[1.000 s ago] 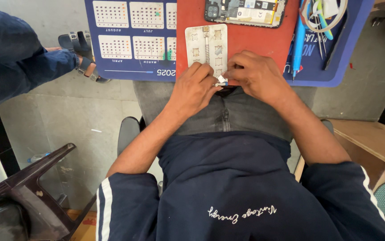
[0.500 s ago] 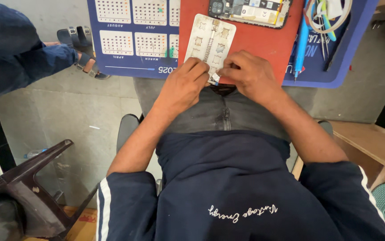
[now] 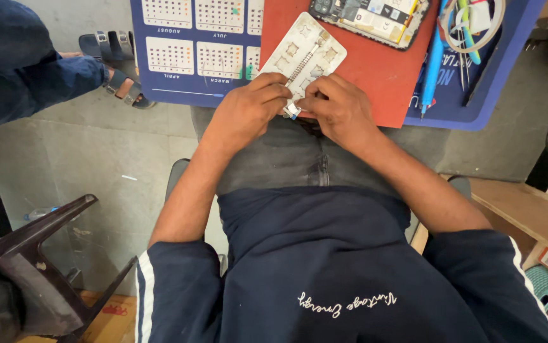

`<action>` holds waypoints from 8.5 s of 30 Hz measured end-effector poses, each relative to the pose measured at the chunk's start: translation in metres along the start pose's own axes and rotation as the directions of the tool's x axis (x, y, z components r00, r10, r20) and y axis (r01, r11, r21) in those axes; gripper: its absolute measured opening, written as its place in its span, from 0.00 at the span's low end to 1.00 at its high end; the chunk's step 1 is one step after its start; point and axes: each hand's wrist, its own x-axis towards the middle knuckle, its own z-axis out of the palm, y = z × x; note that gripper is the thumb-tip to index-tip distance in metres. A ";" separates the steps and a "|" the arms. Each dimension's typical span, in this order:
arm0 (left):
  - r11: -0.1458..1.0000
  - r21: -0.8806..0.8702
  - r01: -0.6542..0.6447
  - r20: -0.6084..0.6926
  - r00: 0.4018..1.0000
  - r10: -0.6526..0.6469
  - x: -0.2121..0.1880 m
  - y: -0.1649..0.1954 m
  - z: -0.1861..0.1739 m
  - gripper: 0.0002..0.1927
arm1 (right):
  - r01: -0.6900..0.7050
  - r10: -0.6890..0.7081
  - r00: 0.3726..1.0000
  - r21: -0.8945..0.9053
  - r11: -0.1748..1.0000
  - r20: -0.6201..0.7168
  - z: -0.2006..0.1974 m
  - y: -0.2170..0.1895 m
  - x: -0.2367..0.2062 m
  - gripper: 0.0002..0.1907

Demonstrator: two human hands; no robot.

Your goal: The person works on a disassembled mobile phone, using tweezers to handle small components, applying flux from a blue container, and using a hot air gun to heat a section of the motherboard. They then use a screwdriver to adjust parts on the board.

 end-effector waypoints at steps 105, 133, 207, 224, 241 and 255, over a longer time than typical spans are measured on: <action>0.890 0.007 0.455 -0.185 0.876 -0.446 -0.013 0.040 0.022 0.15 | -0.057 0.052 0.998 0.101 0.993 0.045 0.002 -0.003 0.011 0.10; 0.907 0.420 -0.026 -0.089 0.994 0.069 -0.029 0.021 0.013 0.10 | 0.371 -0.359 0.927 -0.135 0.919 0.103 0.000 0.011 0.018 0.10; 0.911 -0.308 0.276 -0.279 0.889 -0.363 -0.017 0.011 0.013 0.31 | 0.109 -0.115 0.985 0.050 0.993 0.129 0.002 0.020 0.015 0.15; 0.936 -0.272 0.226 -0.197 0.938 -0.284 -0.015 0.005 0.007 0.27 | 0.093 -0.100 0.993 0.105 0.990 0.063 0.005 0.015 0.017 0.14; 0.917 -0.180 0.357 -0.270 0.878 -0.395 -0.017 0.008 0.009 0.39 | -0.023 0.011 0.997 0.164 0.986 0.070 -0.002 0.020 0.015 0.09; 0.918 -0.187 0.350 -0.264 0.882 -0.390 -0.017 0.005 0.008 0.37 | -0.010 0.010 0.999 0.012 1.000 0.032 -0.016 0.024 0.013 0.07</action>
